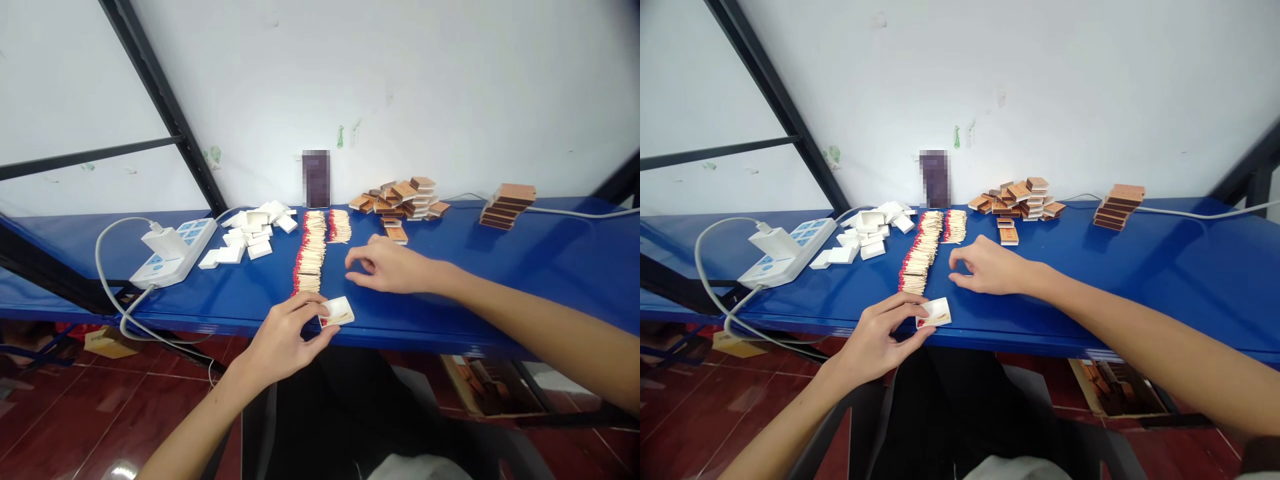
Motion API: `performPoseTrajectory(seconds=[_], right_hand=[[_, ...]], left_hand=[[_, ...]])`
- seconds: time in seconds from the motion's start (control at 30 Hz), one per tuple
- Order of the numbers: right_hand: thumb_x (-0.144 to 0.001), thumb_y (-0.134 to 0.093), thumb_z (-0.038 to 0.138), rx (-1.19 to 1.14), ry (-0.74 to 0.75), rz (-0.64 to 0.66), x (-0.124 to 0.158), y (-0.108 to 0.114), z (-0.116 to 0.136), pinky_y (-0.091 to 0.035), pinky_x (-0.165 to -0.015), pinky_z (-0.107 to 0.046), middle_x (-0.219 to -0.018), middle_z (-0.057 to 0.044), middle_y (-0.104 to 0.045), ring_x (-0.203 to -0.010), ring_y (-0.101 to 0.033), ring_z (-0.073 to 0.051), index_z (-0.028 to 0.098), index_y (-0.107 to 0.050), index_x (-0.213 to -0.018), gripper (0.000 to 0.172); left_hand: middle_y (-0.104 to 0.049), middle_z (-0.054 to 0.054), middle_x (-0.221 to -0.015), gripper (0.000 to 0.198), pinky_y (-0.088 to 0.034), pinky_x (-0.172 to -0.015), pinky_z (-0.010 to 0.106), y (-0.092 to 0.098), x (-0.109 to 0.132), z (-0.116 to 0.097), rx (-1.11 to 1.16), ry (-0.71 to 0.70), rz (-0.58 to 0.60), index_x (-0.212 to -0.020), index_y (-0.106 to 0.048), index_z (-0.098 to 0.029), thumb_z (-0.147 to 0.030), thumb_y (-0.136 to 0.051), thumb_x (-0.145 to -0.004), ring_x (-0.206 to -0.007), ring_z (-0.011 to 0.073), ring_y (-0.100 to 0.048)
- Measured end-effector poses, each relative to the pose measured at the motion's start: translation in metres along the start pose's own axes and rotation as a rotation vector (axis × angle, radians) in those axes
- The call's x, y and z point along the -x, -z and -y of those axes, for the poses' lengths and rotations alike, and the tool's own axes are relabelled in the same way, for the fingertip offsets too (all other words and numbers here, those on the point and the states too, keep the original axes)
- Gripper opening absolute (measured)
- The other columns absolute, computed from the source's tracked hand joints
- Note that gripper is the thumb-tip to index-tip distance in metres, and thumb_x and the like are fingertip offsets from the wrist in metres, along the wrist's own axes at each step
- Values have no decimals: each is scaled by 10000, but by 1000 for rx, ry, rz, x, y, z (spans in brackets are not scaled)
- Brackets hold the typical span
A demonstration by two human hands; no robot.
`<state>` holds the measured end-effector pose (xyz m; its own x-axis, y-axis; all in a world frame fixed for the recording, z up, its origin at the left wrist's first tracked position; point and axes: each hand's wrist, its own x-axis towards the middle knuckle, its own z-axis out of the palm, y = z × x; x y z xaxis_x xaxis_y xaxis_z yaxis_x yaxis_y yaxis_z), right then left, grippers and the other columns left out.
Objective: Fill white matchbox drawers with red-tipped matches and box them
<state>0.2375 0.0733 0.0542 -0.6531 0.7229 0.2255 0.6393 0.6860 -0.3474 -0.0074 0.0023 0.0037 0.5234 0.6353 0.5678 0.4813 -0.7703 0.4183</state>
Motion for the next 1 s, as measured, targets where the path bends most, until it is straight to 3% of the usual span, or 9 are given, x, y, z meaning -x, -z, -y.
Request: performPoseTrajectory(seconds=[0.1,0.2,0.3,0.47,0.63,0.73,0.83,1.0], right_hand=[[-829,-655,402,1,-109,104,-1,2,-14,-327,-571,-261,-606,14,-580,-553,-499,-126,174,-688,-863,233],[-861,-604,313,-42,-110,137,-2,0,-17,-329,-567,-252,-607,18,-573,-541,-484,-114,172,-673,-826,161],[-913,-537,287,-115,-33,126,-1,-2,-6,-329,-573,-241,-600,34,-533,-536,-449,-100,168,-645,-834,179],[-902,-556,261,-287,102,108,5,-8,28,-324,-553,-218,-565,70,-473,-502,-399,-78,169,-612,-865,115],[-886,-570,228,-277,172,165,7,-16,41,-307,-545,-215,-561,68,-473,-498,-396,-69,167,-649,-833,113],[-924,-497,223,-289,189,48,4,-18,30,-304,-544,-223,-546,67,-453,-487,-391,-78,159,-665,-904,181],[-888,-509,173,-156,91,-136,-4,-22,2,-325,-593,-231,-587,52,-506,-531,-446,-92,150,-663,-984,183],[-871,-547,194,102,-74,-237,-23,-26,-50,-341,-638,-255,-730,-18,-608,-659,-524,-147,137,-665,-1120,281]], left_hand=[[-713,77,-1062,95,-561,-865,297,-1,0,1,-2,-19,-22,-960,-664,-188,-250,-670,-888,-953,192,-702],[-725,78,-1064,107,-557,-885,297,-2,0,1,-5,-29,-35,-962,-661,-184,-250,-680,-881,-966,194,-706],[-723,75,-1062,126,-554,-863,293,-2,1,1,-6,-8,-27,-978,-641,-185,-263,-676,-885,-944,189,-702],[-711,18,-951,162,-523,-692,242,-3,3,0,-68,115,-3,-965,-575,-196,-306,-668,-892,-746,134,-667],[-704,3,-912,250,-522,-711,234,-4,2,0,-80,130,-16,-1090,-581,-198,-297,-682,-883,-792,142,-683],[-708,30,-1016,223,-538,-821,249,-4,2,1,-34,77,-23,-1095,-605,-197,-257,-672,-892,-910,158,-691],[-704,49,-1081,101,-533,-896,264,-5,2,2,-10,27,-43,-986,-652,-196,-243,-666,-898,-973,166,-685],[-709,56,-1090,77,-538,-903,266,-5,1,4,-4,18,-53,-958,-675,-195,-243,-673,-898,-978,166,-692]])
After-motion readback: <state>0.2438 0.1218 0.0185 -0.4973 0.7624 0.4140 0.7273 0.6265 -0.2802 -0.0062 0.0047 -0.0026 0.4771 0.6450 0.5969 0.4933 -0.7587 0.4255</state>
